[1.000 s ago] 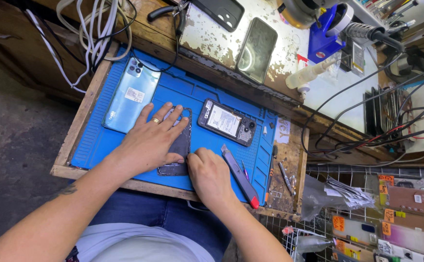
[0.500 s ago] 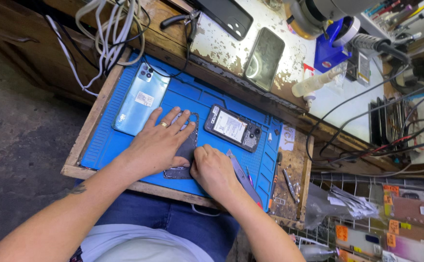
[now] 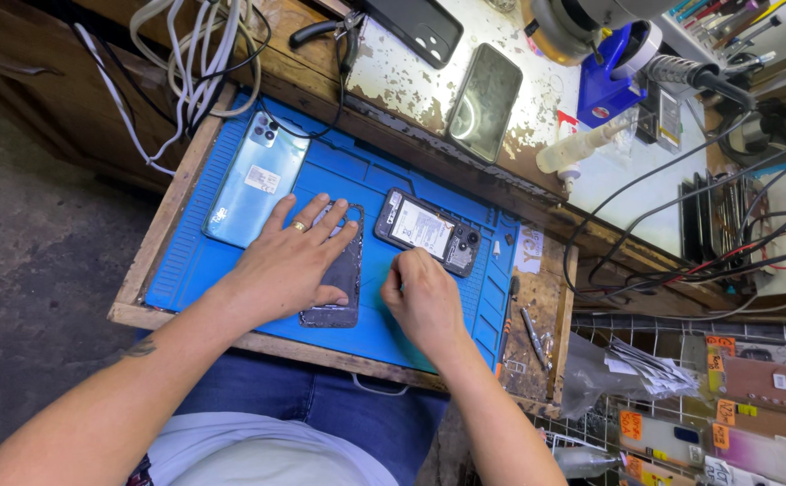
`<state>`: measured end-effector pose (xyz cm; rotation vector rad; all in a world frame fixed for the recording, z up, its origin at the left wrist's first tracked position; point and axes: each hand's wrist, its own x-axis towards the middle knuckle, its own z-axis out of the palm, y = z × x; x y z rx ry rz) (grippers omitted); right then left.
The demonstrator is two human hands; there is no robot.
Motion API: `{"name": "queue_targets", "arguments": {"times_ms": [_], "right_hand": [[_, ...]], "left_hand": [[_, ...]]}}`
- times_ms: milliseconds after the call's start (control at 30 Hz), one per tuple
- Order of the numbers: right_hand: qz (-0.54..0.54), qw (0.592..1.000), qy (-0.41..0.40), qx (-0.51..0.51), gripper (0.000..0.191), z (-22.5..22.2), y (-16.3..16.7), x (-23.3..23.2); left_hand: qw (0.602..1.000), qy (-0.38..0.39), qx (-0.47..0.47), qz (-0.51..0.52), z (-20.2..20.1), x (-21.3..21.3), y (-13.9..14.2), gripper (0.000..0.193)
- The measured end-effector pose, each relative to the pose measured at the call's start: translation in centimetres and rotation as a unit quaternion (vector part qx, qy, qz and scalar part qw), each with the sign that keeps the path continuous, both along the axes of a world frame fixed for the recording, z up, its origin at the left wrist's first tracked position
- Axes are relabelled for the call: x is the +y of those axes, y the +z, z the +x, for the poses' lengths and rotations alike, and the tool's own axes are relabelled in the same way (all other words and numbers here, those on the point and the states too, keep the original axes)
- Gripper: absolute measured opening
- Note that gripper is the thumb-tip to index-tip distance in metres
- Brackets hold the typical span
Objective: The person disassembles a mobile phone by removing a black plastic cover and internal components, then uses a metal blade to scrape adhesive from the edges of the phone frame.
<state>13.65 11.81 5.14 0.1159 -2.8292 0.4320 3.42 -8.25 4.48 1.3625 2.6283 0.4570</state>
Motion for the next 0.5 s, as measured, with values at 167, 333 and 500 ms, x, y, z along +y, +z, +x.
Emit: {"name": "queue_targets", "arguments": {"times_ms": [167,333,500], "right_hand": [[-0.007,0.998,-0.038,0.043,0.012,0.4,1.1,1.6],[-0.049,0.990,-0.108,0.070,0.010,1.4,2.1,2.6],[-0.065,0.983,-0.146,0.092,0.007,2.5,2.5,3.6]], "left_hand": [[1.000,-0.002,0.000,0.009,0.0,0.0,-0.1,0.100],[1.000,-0.001,-0.004,0.002,0.0,-0.1,0.0,0.100],[1.000,-0.001,-0.007,-0.004,-0.1,0.0,0.0,0.099]]}}
